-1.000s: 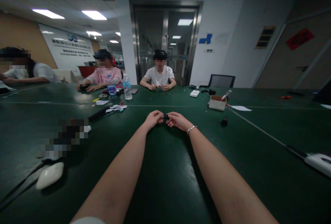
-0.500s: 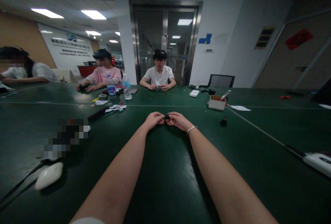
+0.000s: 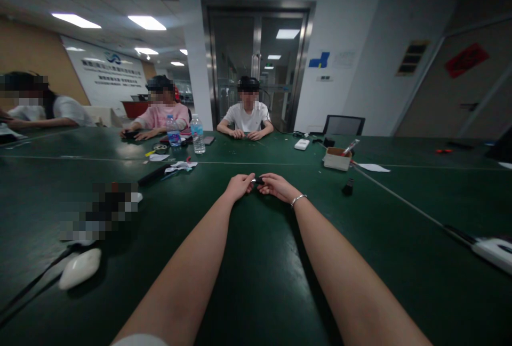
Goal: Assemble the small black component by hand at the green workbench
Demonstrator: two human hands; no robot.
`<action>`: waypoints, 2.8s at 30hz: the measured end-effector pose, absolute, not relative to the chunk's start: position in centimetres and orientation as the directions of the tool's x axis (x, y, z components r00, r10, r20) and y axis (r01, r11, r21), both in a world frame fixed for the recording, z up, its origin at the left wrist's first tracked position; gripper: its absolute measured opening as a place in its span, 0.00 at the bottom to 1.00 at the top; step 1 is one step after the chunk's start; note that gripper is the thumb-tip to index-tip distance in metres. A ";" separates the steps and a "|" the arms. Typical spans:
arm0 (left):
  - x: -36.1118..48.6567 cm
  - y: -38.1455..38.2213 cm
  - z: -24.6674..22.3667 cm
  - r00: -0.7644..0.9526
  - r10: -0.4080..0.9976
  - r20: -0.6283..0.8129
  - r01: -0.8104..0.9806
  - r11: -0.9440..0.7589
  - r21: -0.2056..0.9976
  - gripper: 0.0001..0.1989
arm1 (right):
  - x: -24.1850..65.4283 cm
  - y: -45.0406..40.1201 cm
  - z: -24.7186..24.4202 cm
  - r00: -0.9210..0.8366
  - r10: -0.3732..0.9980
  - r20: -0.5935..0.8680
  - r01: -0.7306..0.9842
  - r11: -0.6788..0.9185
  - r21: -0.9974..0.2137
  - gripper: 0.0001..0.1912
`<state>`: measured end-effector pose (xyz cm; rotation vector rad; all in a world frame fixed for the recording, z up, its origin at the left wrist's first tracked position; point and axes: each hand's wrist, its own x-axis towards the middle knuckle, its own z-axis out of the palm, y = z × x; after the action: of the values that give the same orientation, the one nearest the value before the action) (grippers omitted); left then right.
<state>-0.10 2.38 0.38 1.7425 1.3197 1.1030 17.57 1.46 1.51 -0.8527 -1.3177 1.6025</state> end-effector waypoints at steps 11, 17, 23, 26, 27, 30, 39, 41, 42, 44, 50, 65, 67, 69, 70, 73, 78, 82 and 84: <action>0.3 2.3 0.3 0.049 0.977 0.207 0.253 -0.213 0.944 0.17 | 17.6 1.5 1.6 -0.374 0.927 0.026 -0.207 -0.056 -0.977 0.04; -0.2 2.1 0.4 0.043 0.960 0.276 0.078 -0.279 0.957 0.21 | 17.6 1.4 1.6 -0.369 0.929 0.024 -0.218 -0.061 -0.974 0.03; -0.3 1.7 0.7 0.052 0.953 0.300 0.044 -0.302 0.952 0.19 | 17.6 1.5 1.6 -0.372 0.928 0.029 -0.222 -0.058 -0.973 0.04; -0.2 1.6 0.8 0.057 0.953 0.298 0.050 -0.301 0.952 0.18 | 17.6 1.5 1.5 -0.371 0.928 0.030 -0.221 -0.057 -0.974 0.03; -0.2 1.6 0.9 0.057 0.953 0.298 0.054 -0.301 0.952 0.17 | 17.6 1.5 1.5 -0.371 0.928 0.031 -0.223 -0.056 -0.973 0.03; -0.2 1.5 0.9 0.056 0.952 0.301 0.065 -0.304 0.950 0.16 | 17.6 1.5 1.6 -0.371 0.928 0.034 -0.228 -0.056 -0.972 0.02; -0.2 1.8 0.7 0.054 0.957 0.286 0.058 -0.289 0.956 0.14 | 17.5 1.2 1.7 -0.358 0.933 0.034 -0.220 -0.049 -0.974 0.03; -0.2 1.9 0.6 0.050 0.958 0.282 0.059 -0.285 0.957 0.13 | 17.5 1.2 1.7 -0.359 0.933 0.032 -0.218 -0.050 -0.975 0.03; -0.2 2.0 0.6 0.050 0.959 0.280 0.058 -0.282 0.958 0.12 | 17.5 1.2 1.7 -0.360 0.933 0.032 -0.217 -0.051 -0.975 0.02; -0.2 2.0 0.5 0.058 0.960 0.274 0.054 -0.277 0.959 0.11 | 17.5 1.3 1.7 -0.361 0.932 0.030 -0.216 -0.052 -0.975 0.02; -0.2 2.0 0.7 0.109 0.958 0.267 0.057 -0.274 0.960 0.12 | 17.5 1.4 1.6 -0.366 0.930 0.030 -0.213 -0.052 -0.976 0.03; -0.6 2.6 -0.1 0.142 0.943 0.302 0.168 -0.324 0.931 0.17 | 17.5 1.4 1.6 -0.364 0.930 0.041 -0.237 -0.050 -0.970 0.02; -0.6 2.8 -0.2 0.143 0.945 0.296 0.161 -0.317 0.935 0.17 | 17.5 1.3 1.6 -0.366 0.930 0.037 -0.235 -0.054 -0.971 0.03; -0.6 2.8 -0.2 0.141 0.947 0.287 0.150 -0.307 0.940 0.17 | 17.5 1.3 1.6 -0.368 0.929 0.037 -0.233 -0.053 -0.971 0.03; -0.6 2.8 -0.2 0.142 0.949 0.283 0.142 -0.302 0.943 0.17 | 17.5 1.3 1.6 -0.368 0.929 0.038 -0.232 -0.052 -0.971 0.03; -0.5 2.6 0.0 0.148 0.951 0.272 0.126 -0.291 0.948 0.16 | 17.6 1.3 1.6 -0.367 0.930 0.035 -0.230 -0.054 -0.972 0.03; -0.4 2.0 0.5 0.127 0.947 0.294 0.142 -0.311 0.940 0.15 | 17.6 1.5 1.5 -0.368 0.929 0.035 -0.227 -0.054 -0.972 0.03; -0.3 1.7 0.7 0.141 0.947 0.290 0.110 -0.306 0.946 0.16 | 17.6 1.6 1.5 -0.374 0.927 0.037 -0.219 -0.049 -0.975 0.03; -0.3 1.8 0.6 0.144 0.950 0.276 0.098 -0.291 0.952 0.15 | 17.6 1.6 1.5 -0.370 0.928 0.033 -0.214 -0.051 -0.975 0.03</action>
<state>-0.29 1.76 0.62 1.5678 1.0463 1.2590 17.58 1.56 1.47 -0.8426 -1.2993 1.5855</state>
